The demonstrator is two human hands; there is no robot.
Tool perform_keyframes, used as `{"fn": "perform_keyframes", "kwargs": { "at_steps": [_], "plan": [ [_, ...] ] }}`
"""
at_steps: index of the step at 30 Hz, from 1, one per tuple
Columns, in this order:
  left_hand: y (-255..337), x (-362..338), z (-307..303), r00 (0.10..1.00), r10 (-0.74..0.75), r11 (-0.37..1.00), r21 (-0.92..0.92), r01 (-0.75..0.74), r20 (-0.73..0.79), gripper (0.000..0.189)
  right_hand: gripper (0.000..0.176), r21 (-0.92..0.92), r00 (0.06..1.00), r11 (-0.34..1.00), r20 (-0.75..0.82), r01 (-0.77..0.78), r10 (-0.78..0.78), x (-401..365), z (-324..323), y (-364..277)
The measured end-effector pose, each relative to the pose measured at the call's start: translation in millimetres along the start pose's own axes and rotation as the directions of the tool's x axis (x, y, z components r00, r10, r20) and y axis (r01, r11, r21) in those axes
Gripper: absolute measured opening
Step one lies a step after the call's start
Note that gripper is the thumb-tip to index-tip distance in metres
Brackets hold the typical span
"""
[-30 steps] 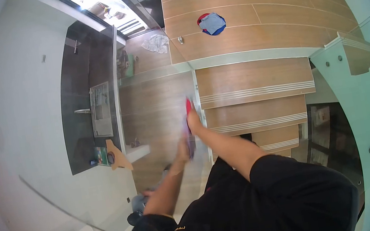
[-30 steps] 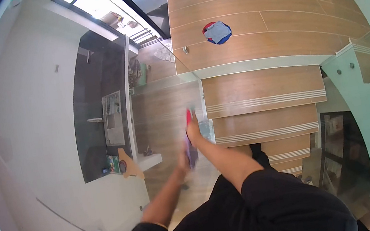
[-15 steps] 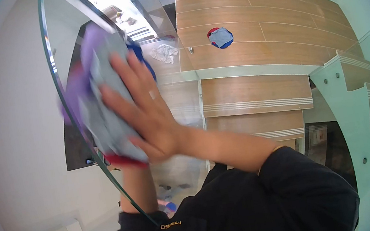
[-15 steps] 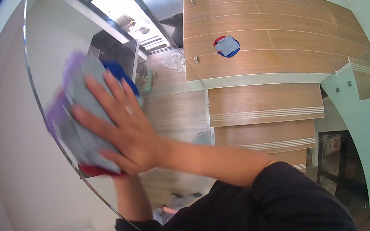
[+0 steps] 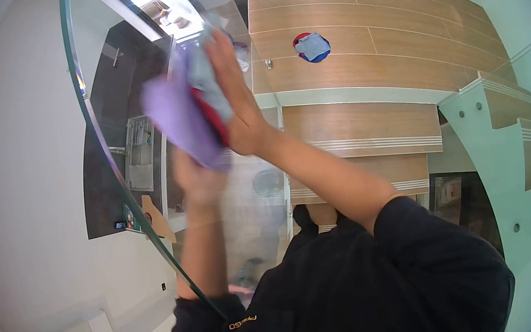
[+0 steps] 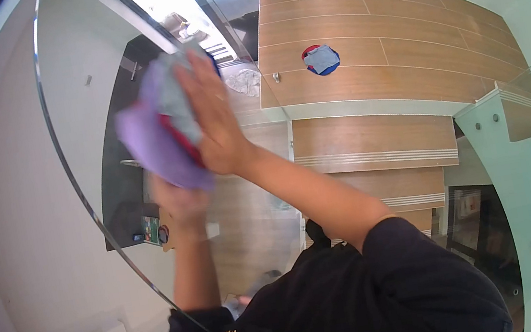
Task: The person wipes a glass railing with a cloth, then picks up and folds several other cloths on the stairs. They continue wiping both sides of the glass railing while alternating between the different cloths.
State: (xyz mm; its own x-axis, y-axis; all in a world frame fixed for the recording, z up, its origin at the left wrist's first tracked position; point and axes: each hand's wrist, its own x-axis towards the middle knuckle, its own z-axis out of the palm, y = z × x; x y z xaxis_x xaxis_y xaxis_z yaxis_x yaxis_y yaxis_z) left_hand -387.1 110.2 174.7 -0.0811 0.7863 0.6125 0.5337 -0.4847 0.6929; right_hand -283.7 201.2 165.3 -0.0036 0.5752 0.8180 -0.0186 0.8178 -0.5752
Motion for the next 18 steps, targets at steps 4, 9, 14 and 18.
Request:
{"fn": "perform_keyframes", "kwargs": {
  "at_steps": [4,9,14,18],
  "plan": [
    [58,54,-7,0.967,-0.102,0.722,-0.686,-0.091,-0.235,0.054,0.068,-0.051,0.970,0.974,0.115,0.221,-0.214,73,-5,-72],
    [13,-4,1,0.982,-0.188,0.655,-0.747,0.113,-0.017,0.059,0.067,0.091,0.993,0.996,0.121,-0.001,-0.010,-3,-3,-45],
    [-89,-152,15,0.718,-0.538,0.529,-0.486,0.696,0.442,0.050,0.062,0.089,0.978,0.975,0.052,-0.205,0.201,-76,-3,4],
    [-100,-115,6,0.784,-0.477,0.685,-0.391,0.615,0.398,0.047,0.064,-0.010,0.980,0.981,0.053,-0.193,0.194,-11,-4,2]
  ]
}}
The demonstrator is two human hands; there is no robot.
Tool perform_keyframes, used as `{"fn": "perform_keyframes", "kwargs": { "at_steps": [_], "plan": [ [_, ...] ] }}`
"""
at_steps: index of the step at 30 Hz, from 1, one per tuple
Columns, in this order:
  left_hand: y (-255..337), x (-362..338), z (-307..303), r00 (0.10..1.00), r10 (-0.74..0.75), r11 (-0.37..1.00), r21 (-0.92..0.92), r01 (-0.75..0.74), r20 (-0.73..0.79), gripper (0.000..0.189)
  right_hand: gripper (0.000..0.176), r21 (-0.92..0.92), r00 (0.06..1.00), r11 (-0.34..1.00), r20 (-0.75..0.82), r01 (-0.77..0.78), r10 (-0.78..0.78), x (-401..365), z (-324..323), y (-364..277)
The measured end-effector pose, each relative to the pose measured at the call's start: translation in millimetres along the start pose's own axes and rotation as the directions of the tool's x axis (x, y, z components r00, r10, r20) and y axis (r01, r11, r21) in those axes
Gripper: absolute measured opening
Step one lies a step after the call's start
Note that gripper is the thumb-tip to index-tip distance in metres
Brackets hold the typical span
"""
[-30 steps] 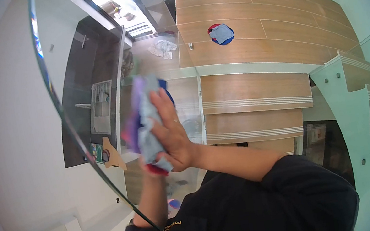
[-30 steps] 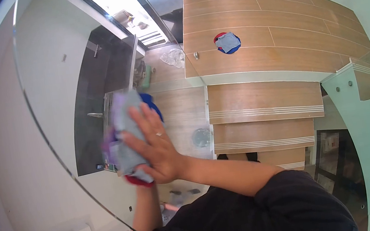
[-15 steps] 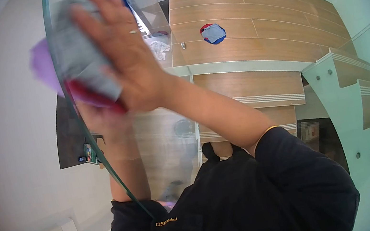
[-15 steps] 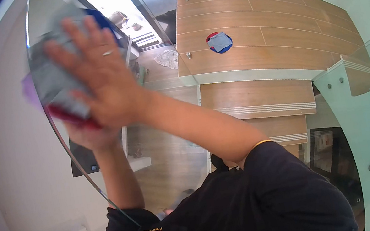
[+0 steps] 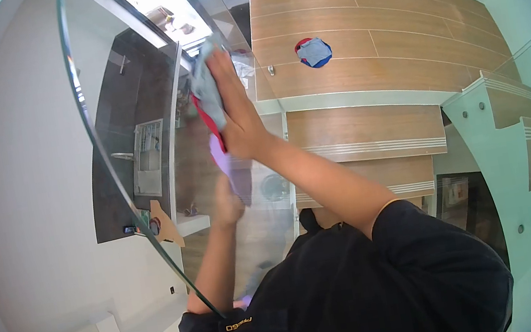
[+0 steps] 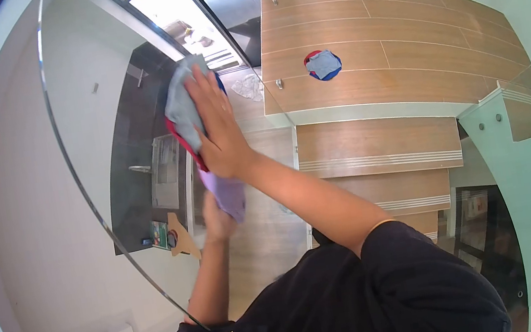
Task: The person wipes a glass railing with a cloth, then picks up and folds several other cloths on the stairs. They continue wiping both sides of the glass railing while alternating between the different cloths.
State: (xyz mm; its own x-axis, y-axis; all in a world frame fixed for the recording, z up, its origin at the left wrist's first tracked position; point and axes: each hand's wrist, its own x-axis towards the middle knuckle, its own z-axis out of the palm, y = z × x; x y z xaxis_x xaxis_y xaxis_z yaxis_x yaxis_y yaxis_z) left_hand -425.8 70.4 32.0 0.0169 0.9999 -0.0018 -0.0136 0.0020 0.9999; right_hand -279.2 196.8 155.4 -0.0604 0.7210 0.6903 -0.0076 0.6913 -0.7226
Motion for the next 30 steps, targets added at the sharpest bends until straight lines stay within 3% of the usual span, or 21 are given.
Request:
{"fn": "perform_keyframes", "kwargs": {
  "at_steps": [2,4,6,8,9,12,13,15,16,19,22,23,27,30],
  "plan": [
    [89,38,21,0.991,0.116,0.972,-0.198,-0.128,-0.072,0.048,0.064,-0.009,0.996,0.996,-0.007,0.088,-0.088,34,-5,-26],
    [156,65,33,0.935,0.297,0.790,-0.501,-0.354,-0.193,0.049,0.064,0.028,0.994,0.994,0.024,0.103,-0.104,22,-8,-38],
    [189,75,47,0.820,0.544,0.819,-0.101,-0.565,-0.178,0.046,0.062,0.009,0.988,0.994,0.108,0.107,-0.107,-23,-14,-48],
    [195,82,53,0.752,0.619,0.785,0.214,-0.582,-0.226,0.050,0.057,0.036,0.992,0.999,0.124,0.035,-0.039,-62,-13,-54],
    [197,83,60,0.753,0.568,0.808,0.052,-0.587,-0.332,0.058,0.055,0.050,0.991,0.999,0.131,-0.006,-0.001,-71,-12,-55],
    [171,72,47,0.772,0.537,0.838,0.110,-0.535,-0.339,0.053,0.050,-0.033,0.998,0.997,0.015,-0.067,0.068,-2,-23,-42],
    [166,65,49,0.807,0.521,0.829,-0.058,-0.555,-0.276,0.054,0.049,0.017,0.999,0.999,0.009,-0.048,0.048,13,-25,-39],
    [145,29,46,0.877,0.444,0.857,-0.200,-0.476,-0.184,0.056,0.047,0.119,0.999,0.992,-0.011,-0.029,0.030,28,-25,-39],
    [133,13,43,0.910,0.379,0.896,-0.180,-0.407,-0.169,0.057,0.046,0.088,1.000,0.996,0.014,-0.010,0.009,19,-25,-41],
    [118,-19,58,0.959,0.254,0.844,-0.454,-0.284,-0.129,0.056,0.046,0.046,0.995,0.999,0.097,0.011,-0.016,-46,-27,-55],
    [113,-29,47,0.976,0.208,0.945,-0.246,-0.217,-0.061,0.059,0.046,0.070,0.993,0.997,0.115,-0.013,0.005,-63,-25,-66],
    [113,-27,50,0.973,0.212,0.884,-0.407,-0.231,-0.093,0.057,0.046,0.050,0.995,0.999,0.103,-0.011,0.006,-45,-27,-60],
    [99,-32,35,0.960,0.279,0.881,-0.400,-0.252,0.009,0.054,0.045,0.008,0.994,0.996,0.049,0.094,-0.094,40,-37,-44],
    [98,-25,39,0.953,0.303,0.896,-0.334,-0.293,-0.021,0.054,0.044,-0.029,0.997,0.999,0.071,0.017,-0.015,-16,-37,-61]
  ]
}}
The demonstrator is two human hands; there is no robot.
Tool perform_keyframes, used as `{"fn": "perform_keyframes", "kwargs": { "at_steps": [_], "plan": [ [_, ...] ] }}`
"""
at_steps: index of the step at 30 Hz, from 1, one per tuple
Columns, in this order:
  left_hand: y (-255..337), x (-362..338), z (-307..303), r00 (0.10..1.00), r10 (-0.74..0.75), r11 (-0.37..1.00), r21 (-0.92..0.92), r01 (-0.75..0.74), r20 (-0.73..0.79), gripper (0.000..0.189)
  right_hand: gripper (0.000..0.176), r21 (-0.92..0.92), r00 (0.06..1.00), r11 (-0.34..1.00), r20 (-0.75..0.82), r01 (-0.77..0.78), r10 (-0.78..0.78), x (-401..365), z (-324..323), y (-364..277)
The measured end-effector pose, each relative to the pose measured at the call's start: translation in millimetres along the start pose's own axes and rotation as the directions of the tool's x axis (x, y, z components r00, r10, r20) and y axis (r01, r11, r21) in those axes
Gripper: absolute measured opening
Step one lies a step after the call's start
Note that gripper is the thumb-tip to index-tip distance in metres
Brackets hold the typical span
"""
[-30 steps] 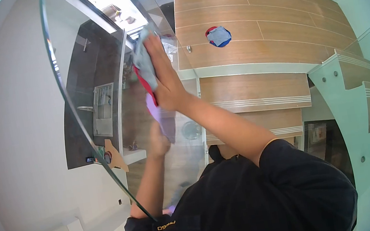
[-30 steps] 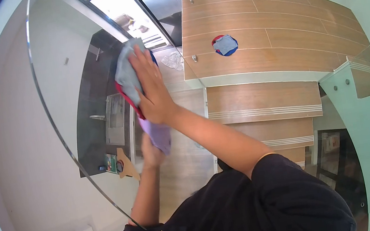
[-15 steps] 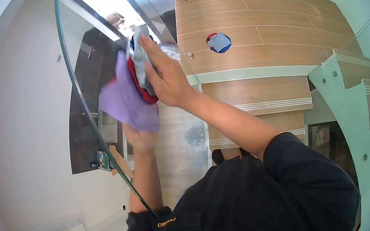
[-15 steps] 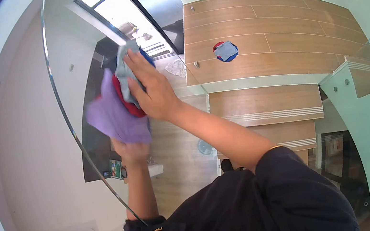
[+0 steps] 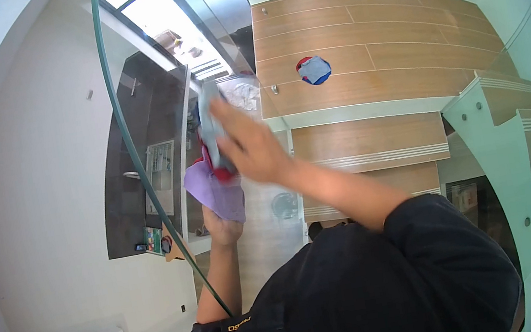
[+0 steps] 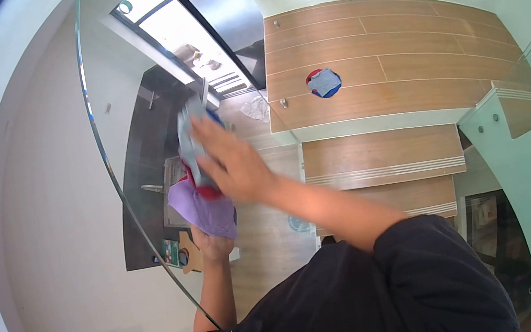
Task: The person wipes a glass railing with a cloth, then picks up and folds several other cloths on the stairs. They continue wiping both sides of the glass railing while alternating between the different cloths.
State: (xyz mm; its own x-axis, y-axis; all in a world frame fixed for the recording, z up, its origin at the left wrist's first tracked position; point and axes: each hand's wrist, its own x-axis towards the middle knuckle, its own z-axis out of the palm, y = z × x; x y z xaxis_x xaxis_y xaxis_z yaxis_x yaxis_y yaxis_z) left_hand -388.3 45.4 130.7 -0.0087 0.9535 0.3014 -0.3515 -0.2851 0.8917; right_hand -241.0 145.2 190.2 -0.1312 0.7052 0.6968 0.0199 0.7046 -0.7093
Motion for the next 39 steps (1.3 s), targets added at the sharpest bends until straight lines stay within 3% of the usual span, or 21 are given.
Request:
{"fn": "perform_keyframes", "kwargs": {
  "at_steps": [4,6,7,9,11,13,16,18,20,21,22,24,28,31,34,37,38,39],
  "plan": [
    [11,9,19,0.999,0.004,0.996,-0.094,-0.008,-0.043,0.053,0.043,-0.022,0.996,1.000,0.087,-0.006,0.008,-54,2,-11],
    [7,2,15,0.997,0.060,0.996,-0.060,-0.062,-0.039,0.054,0.040,-0.052,0.999,0.998,0.022,0.037,-0.036,-32,2,-1],
    [5,2,13,0.992,0.067,0.997,-0.028,-0.070,-0.106,0.054,0.038,-0.070,0.999,0.996,-0.013,0.048,-0.049,-10,-1,1],
    [1,0,7,0.995,0.076,0.991,0.114,-0.069,-0.060,0.056,0.038,-0.129,0.994,0.989,-0.075,0.075,-0.085,29,-2,11],
    [1,1,3,0.996,0.070,0.994,0.085,-0.066,-0.046,0.056,0.037,-0.064,0.997,0.997,-0.059,0.050,-0.054,38,-8,5],
    [2,0,4,0.997,0.043,0.992,-0.112,-0.051,-0.068,0.054,0.035,-0.080,0.997,0.995,-0.056,0.057,-0.061,26,-6,5],
    [10,11,31,0.979,0.016,0.973,-0.223,-0.062,-0.203,0.053,0.033,-0.007,0.999,0.999,0.005,0.036,-0.036,-17,-12,3],
    [-3,14,0,0.991,0.113,0.970,-0.222,-0.095,0.068,0.052,0.042,0.007,1.000,1.000,0.022,0.015,-0.015,-27,-11,14],
    [2,4,-11,0.991,0.081,0.991,-0.116,-0.069,0.107,0.053,0.051,0.033,0.998,0.998,-0.030,-0.057,0.058,-15,-18,7],
    [5,3,-3,0.999,0.038,0.999,-0.015,-0.038,0.002,0.053,0.064,-0.085,0.987,0.985,0.055,-0.149,0.154,-9,-21,2],
    [8,4,4,0.994,0.010,0.997,0.077,-0.002,-0.107,0.053,0.066,-0.157,0.983,0.975,0.072,-0.158,0.171,-2,-18,-1],
    [13,5,11,0.996,-0.016,0.995,0.097,0.025,-0.093,0.054,0.069,-0.314,0.973,0.936,0.112,-0.156,0.200,10,-13,-4],
    [13,6,16,0.980,-0.051,0.999,-0.002,0.051,-0.191,0.054,0.066,-0.203,0.980,0.967,0.086,-0.157,0.177,10,-10,1],
    [12,4,10,0.990,-0.069,0.996,-0.073,0.061,-0.125,0.052,0.062,-0.140,0.989,0.981,0.043,-0.134,0.141,6,-8,2],
    [10,5,16,0.984,0.012,0.985,0.169,0.019,-0.180,0.051,0.061,-0.088,0.986,0.986,0.069,-0.145,0.151,9,-13,0],
    [21,26,14,0.992,0.081,0.840,0.543,-0.018,-0.092,0.049,0.061,-0.065,0.980,0.987,0.124,-0.147,0.154,7,-23,-1],
    [28,41,15,0.997,0.031,0.965,0.263,-0.011,-0.072,0.046,0.061,-0.052,0.980,0.988,0.131,-0.142,0.148,3,-23,0],
    [39,63,17,1.000,0.007,0.995,0.095,-0.005,-0.024,0.046,0.061,-0.039,0.981,0.989,0.133,-0.140,0.144,0,-22,3]
  ]
}}
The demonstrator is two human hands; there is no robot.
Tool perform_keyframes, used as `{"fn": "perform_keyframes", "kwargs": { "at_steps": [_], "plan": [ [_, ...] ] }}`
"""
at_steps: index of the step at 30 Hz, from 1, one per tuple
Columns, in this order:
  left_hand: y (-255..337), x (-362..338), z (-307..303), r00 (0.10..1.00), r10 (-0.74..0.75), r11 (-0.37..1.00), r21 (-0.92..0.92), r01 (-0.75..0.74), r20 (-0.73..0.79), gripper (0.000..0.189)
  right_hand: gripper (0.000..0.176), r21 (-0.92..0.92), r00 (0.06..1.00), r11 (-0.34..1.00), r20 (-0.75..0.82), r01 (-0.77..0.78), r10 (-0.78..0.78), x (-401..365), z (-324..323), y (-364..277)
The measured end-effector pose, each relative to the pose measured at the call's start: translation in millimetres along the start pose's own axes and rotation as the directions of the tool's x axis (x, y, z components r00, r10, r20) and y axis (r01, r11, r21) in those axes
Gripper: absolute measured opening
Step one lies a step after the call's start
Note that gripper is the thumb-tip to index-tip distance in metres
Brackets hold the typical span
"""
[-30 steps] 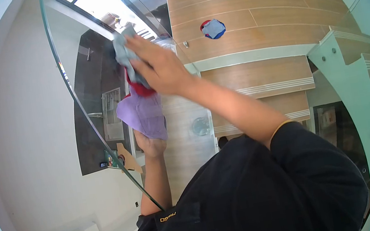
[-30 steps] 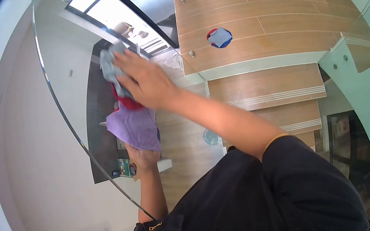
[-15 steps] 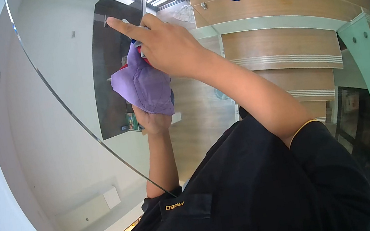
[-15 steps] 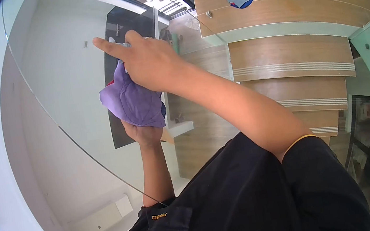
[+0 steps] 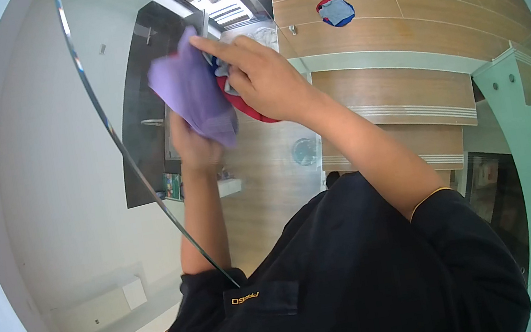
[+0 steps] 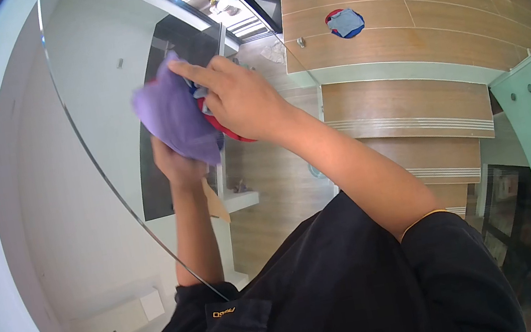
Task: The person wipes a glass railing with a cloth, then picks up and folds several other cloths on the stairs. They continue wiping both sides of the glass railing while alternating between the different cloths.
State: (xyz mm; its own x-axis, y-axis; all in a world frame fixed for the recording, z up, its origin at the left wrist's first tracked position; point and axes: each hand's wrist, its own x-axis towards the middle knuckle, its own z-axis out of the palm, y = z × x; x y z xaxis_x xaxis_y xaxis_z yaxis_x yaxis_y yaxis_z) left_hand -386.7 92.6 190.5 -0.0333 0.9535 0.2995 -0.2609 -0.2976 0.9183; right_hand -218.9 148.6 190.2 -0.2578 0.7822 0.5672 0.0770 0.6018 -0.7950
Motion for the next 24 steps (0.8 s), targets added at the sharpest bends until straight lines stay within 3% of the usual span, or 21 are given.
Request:
{"fn": "perform_keyframes", "kwargs": {
  "at_steps": [1,2,5,9,11,13,14,15,17,19,20,21,23,24],
  "plan": [
    [11,23,2,0.999,-0.019,0.985,-0.168,0.028,0.050,0.045,0.060,-0.012,1.000,1.000,0.015,0.004,-0.004,-5,1,4],
    [20,40,5,0.994,-0.021,0.979,-0.200,0.042,0.106,0.048,0.060,-0.022,1.000,1.000,0.031,0.006,-0.006,-14,4,9],
    [15,59,18,0.989,0.034,0.999,-0.024,-0.038,-0.141,0.044,0.063,0.025,0.996,1.000,0.091,-0.018,0.016,-54,-5,24],
    [-7,17,8,0.988,0.036,0.998,0.063,-0.027,-0.150,0.047,0.067,-0.061,0.914,0.947,0.248,-0.315,0.320,-150,-49,65],
    [-16,3,11,0.994,0.079,0.994,0.087,-0.072,-0.078,0.048,0.068,-0.264,0.842,0.862,0.220,-0.434,0.492,-207,-79,89],
    [-12,12,-2,1.000,0.005,0.997,0.075,-0.004,-0.008,0.048,0.066,-0.389,0.820,0.787,0.121,-0.479,0.559,-275,-110,119],
    [-11,19,-5,0.999,-0.026,0.997,0.070,0.024,0.024,0.048,0.064,-0.439,0.733,0.695,0.112,-0.569,0.671,-301,-128,126],
    [-10,29,-1,0.999,-0.026,0.998,0.060,0.028,-0.036,0.046,0.062,-0.489,0.634,0.589,0.090,-0.643,0.768,-323,-146,132],
    [-4,48,12,0.989,-0.031,0.998,0.041,0.038,-0.147,0.043,0.058,-0.536,0.545,0.483,0.050,-0.693,0.837,-361,-178,139],
    [-2,47,14,0.999,0.048,0.993,0.112,-0.045,-0.025,0.040,0.056,-0.612,0.585,0.431,-0.066,-0.664,0.808,-417,-208,159],
    [-2,48,16,0.995,0.085,0.985,0.146,-0.090,0.043,0.039,0.056,-0.576,0.469,0.309,-0.150,-0.757,0.870,-436,-222,158],
    [-3,44,25,0.994,0.113,0.987,0.116,-0.111,-0.010,0.038,0.057,-0.523,0.342,0.182,-0.228,-0.833,0.911,-453,-235,160],
    [-3,22,41,0.981,0.155,0.987,0.068,-0.148,-0.120,0.034,0.054,-0.482,0.354,0.146,-0.376,-0.864,0.856,-515,-259,170],
    [-4,24,40,0.984,0.145,0.988,0.061,-0.139,-0.103,0.034,0.052,-0.448,0.311,0.110,-0.405,-0.887,0.859,-539,-267,168]
  ]
}}
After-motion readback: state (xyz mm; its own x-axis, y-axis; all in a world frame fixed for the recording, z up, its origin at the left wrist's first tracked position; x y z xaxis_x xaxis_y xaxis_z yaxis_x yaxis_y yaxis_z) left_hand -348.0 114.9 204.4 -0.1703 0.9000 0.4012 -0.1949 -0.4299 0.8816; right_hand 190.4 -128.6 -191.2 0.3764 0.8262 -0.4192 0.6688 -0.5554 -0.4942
